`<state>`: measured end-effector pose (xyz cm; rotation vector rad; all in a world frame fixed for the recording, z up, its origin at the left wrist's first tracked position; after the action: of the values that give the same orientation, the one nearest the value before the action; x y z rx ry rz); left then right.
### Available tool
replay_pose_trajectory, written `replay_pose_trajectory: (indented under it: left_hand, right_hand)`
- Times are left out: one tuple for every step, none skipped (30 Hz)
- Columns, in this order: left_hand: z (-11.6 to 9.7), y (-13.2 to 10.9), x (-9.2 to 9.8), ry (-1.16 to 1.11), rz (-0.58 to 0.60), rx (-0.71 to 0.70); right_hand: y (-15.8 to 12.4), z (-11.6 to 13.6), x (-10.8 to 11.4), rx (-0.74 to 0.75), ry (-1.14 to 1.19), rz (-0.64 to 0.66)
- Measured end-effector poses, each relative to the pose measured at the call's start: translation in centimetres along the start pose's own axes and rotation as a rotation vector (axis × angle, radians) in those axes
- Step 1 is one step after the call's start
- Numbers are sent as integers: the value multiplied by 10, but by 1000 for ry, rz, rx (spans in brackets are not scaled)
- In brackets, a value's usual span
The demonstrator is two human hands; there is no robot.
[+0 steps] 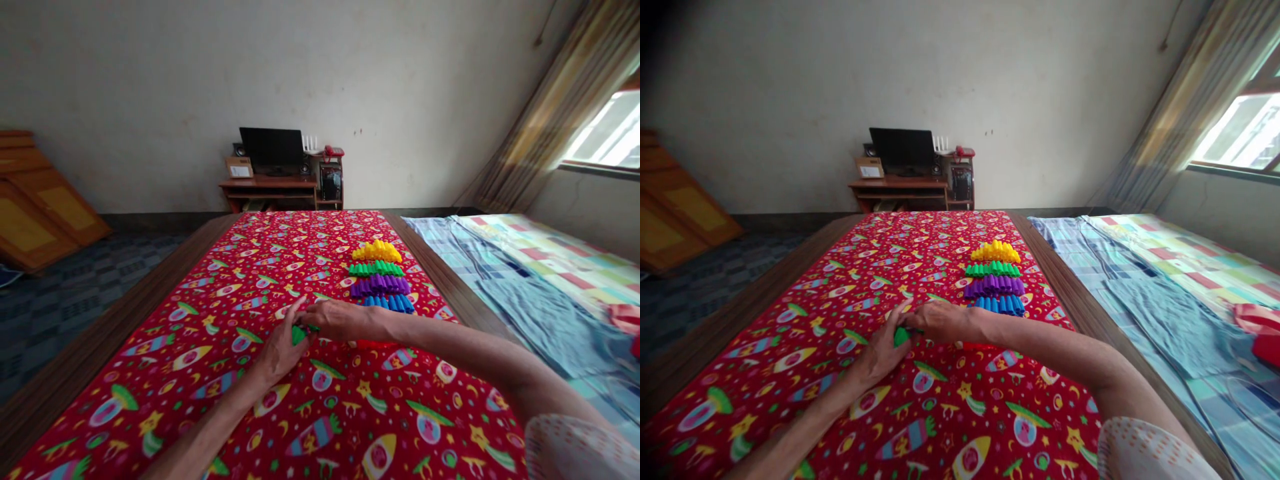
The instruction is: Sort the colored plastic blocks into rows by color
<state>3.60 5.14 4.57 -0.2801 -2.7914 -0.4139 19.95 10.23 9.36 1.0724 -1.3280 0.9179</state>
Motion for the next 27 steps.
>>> replay_pose_trajectory:
  left_hand:
    - [-1, -1, 0, 28, -2, -8]
    - [-1, -2, -1, 57, -9, -15]
    - [-1, -2, -1, 85, -18, -24]
    - [1, -3, -1, 108, -26, -32]
    - [2, -3, -2, 126, -33, -43]
    - [5, -3, -3, 137, -41, -56]
    - [7, -3, -3, 144, -43, -70]
    - [9, -3, -4, 150, -41, -86]
    - [11, -3, -4, 158, -31, -103]
    - [12, -3, -4, 172, -15, -118]
    - [13, -3, -4, 193, 7, -134]
    - [13, -3, -3, 218, 35, -150]
    - [12, -4, 0, 248, 67, -167]
    - [12, -4, 3, 280, 106, -185]
    - [11, -5, 7, 313, 158, -202]
    - [11, -6, 11, 347, 217, -217]
    - [11, -7, 16, 380, 275, -227]
    - [11, -7, 21, 411, 319, -232]
    - [12, -8, 25, 438, 341, -235]
    - [14, -8, 29, 462, 340, -239]
    - [16, -8, 31, 479, 321, -244]
    - [19, -8, 33, 491, 296, -253]
    - [21, -8, 33, 497, 276, -261]
    - [22, -8, 33, 498, 265, -268]
    - [23, -8, 32, 495, 260, -269]
    - [23, -8, 32, 490, 258, -265]
    - [22, -8, 31, 484, 260, -259]
  right_hand:
    - [0, -1, 0, 8, 54, -18]
    - [0, -2, 2, 20, 118, -37]
    - [-1, -3, 5, 29, 184, -57]
    - [-3, -4, 9, 29, 242, -76]
    - [-6, -6, 14, 9, 284, -96]
    - [-9, -8, 19, -29, 309, -116]
    - [-13, -11, 25, -82, 318, -139]
    - [-18, -14, 30, -139, 316, -164]
    - [-24, -19, 36, -193, 308, -188]
    - [-30, -24, 43, -242, 299, -214]
    - [-38, -31, 48, -288, 287, -241]
    - [-47, -40, 54, -333, 270, -267]
    - [-58, -50, 59, -383, 245, -290]
    - [-70, -62, 63, -435, 210, -300]
    - [-83, -75, 66, -490, 163, -299]
    - [-97, -88, 67, -544, 110, -281]
    - [-112, -102, 65, -593, 46, -240]
    - [-126, -115, 62, -645, -19, -201]
    - [-139, -128, 57, -684, -74, -157]
    - [-150, -138, 51, -698, -105, -122]
    - [-160, -147, 44, -698, -121, -94]
    - [-167, -154, 37, -684, -124, -69]
    - [-171, -159, 31, -663, -121, -51]
    - [-174, -162, 25, -642, -118, -38]
    - [-174, -165, 21, -622, -118, -28]
    - [-173, -166, 18, -608, -124, -21]
    - [-171, -167, 15, -595, -132, -14]
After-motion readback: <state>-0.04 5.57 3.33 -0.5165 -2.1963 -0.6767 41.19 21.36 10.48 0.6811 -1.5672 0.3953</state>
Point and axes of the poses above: each hand's wrist, its own y-axis towards the middle knuckle, its own x-axis out of the back of the hand, z = x × y, the point moved 1 cm from there along y, towards the middle knuckle, and after that the axes turned 13 degrees about -y, right-handed, at the moved point
